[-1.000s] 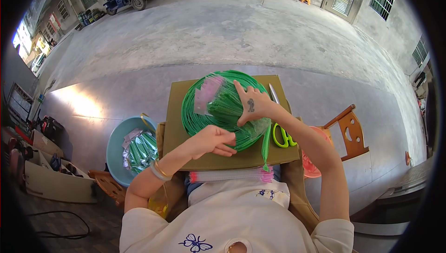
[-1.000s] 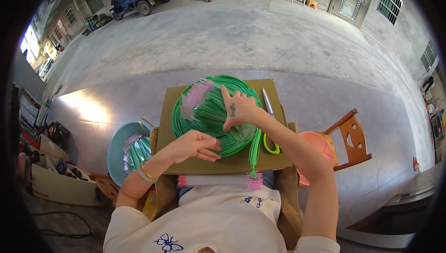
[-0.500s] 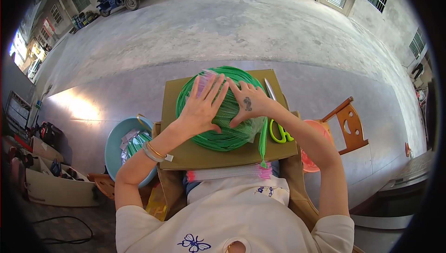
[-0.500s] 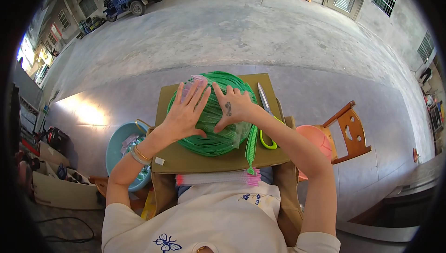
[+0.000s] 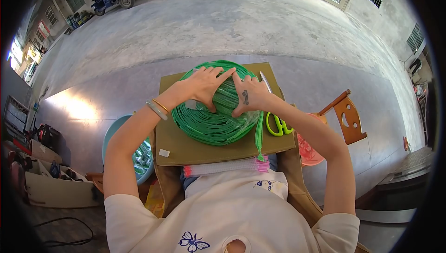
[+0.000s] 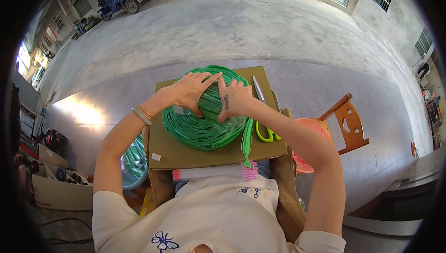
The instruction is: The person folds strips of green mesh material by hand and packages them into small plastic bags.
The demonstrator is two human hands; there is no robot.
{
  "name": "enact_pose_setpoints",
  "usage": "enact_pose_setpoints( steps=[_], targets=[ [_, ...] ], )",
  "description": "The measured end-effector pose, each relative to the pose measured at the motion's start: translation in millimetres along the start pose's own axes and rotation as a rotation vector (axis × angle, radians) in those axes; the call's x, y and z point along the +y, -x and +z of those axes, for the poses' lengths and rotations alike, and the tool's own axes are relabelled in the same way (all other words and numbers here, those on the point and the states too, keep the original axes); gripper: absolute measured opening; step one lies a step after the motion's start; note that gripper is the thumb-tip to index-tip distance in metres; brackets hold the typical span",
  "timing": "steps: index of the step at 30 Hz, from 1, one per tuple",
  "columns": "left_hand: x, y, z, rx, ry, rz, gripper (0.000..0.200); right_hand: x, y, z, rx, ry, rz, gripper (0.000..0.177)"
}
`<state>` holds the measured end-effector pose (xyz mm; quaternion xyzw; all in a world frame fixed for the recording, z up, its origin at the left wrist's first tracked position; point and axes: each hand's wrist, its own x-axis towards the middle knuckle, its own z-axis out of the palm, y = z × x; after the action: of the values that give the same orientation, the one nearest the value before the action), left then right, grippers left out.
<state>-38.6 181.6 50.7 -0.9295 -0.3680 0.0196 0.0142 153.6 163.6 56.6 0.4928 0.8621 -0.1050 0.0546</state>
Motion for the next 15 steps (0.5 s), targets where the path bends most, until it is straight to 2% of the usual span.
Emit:
enact_pose_setpoints(
  steps=[6, 12, 15],
  targets=[
    [0, 2, 6, -0.01, 0.033, -0.024, 0.105, -4, -1, 6, 0.067, -0.014, -0.009, 0.091],
    [2, 17, 8, 0.17, 0.018, -0.056, 0.092, -6, 0, -9, 0.062, -0.01, -0.106, 0.086],
    [21, 34, -21, 0.246, -0.019, -0.208, 0.094, -9, 3, -40, 0.109, 0.054, -0.251, 0.082]
  ],
)
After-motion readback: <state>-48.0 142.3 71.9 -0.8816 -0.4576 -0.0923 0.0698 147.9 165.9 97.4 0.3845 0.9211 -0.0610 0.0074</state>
